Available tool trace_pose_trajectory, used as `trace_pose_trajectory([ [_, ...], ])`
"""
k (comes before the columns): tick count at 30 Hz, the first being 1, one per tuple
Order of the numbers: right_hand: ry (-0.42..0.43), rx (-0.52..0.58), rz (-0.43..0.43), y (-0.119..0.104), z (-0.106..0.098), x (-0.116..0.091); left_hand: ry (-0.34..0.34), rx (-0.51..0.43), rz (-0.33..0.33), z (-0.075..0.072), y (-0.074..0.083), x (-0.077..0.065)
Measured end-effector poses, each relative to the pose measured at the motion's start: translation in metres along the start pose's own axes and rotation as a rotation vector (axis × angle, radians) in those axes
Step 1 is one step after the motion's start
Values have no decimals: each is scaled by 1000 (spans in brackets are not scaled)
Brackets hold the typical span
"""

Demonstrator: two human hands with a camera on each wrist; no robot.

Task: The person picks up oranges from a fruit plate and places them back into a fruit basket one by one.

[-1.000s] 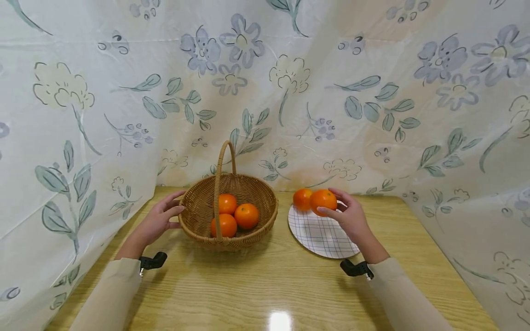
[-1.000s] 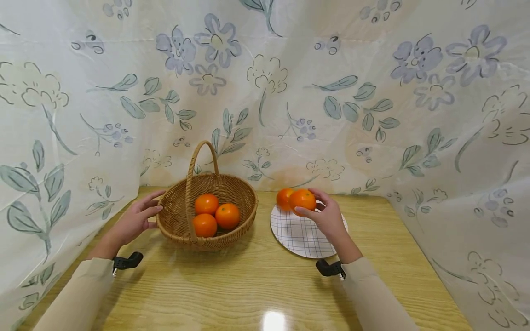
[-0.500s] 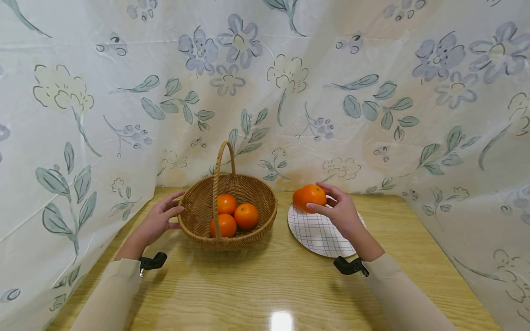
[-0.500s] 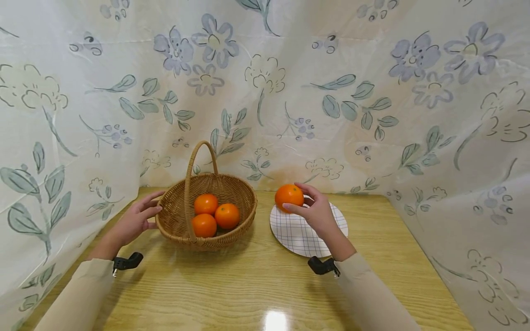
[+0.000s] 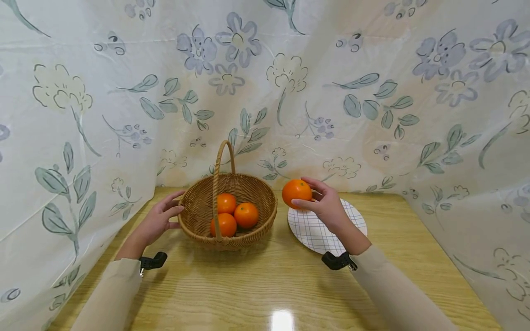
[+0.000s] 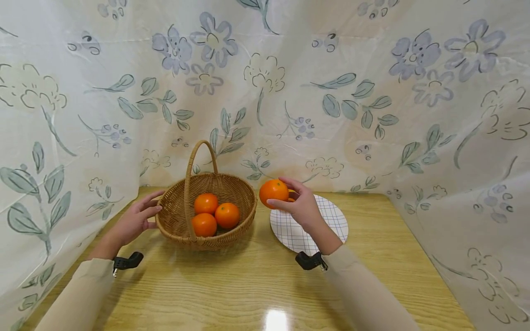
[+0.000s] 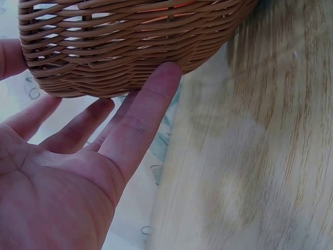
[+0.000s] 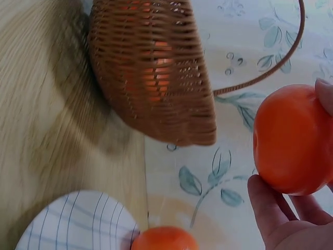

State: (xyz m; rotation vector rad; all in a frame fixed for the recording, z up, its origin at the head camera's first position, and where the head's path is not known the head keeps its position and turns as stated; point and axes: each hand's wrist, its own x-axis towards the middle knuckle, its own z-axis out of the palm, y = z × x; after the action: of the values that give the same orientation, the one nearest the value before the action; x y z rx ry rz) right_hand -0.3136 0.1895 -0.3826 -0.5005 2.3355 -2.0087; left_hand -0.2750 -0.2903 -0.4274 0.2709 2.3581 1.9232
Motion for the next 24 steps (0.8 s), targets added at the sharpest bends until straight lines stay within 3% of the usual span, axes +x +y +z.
trace_pose_trajectory([
  [8,-27,44,5,-9,16,12,4,2,-2,0,-1,1],
  [24,-72,30,-20,-22,45,36,1,7,4,0,0,1],
])
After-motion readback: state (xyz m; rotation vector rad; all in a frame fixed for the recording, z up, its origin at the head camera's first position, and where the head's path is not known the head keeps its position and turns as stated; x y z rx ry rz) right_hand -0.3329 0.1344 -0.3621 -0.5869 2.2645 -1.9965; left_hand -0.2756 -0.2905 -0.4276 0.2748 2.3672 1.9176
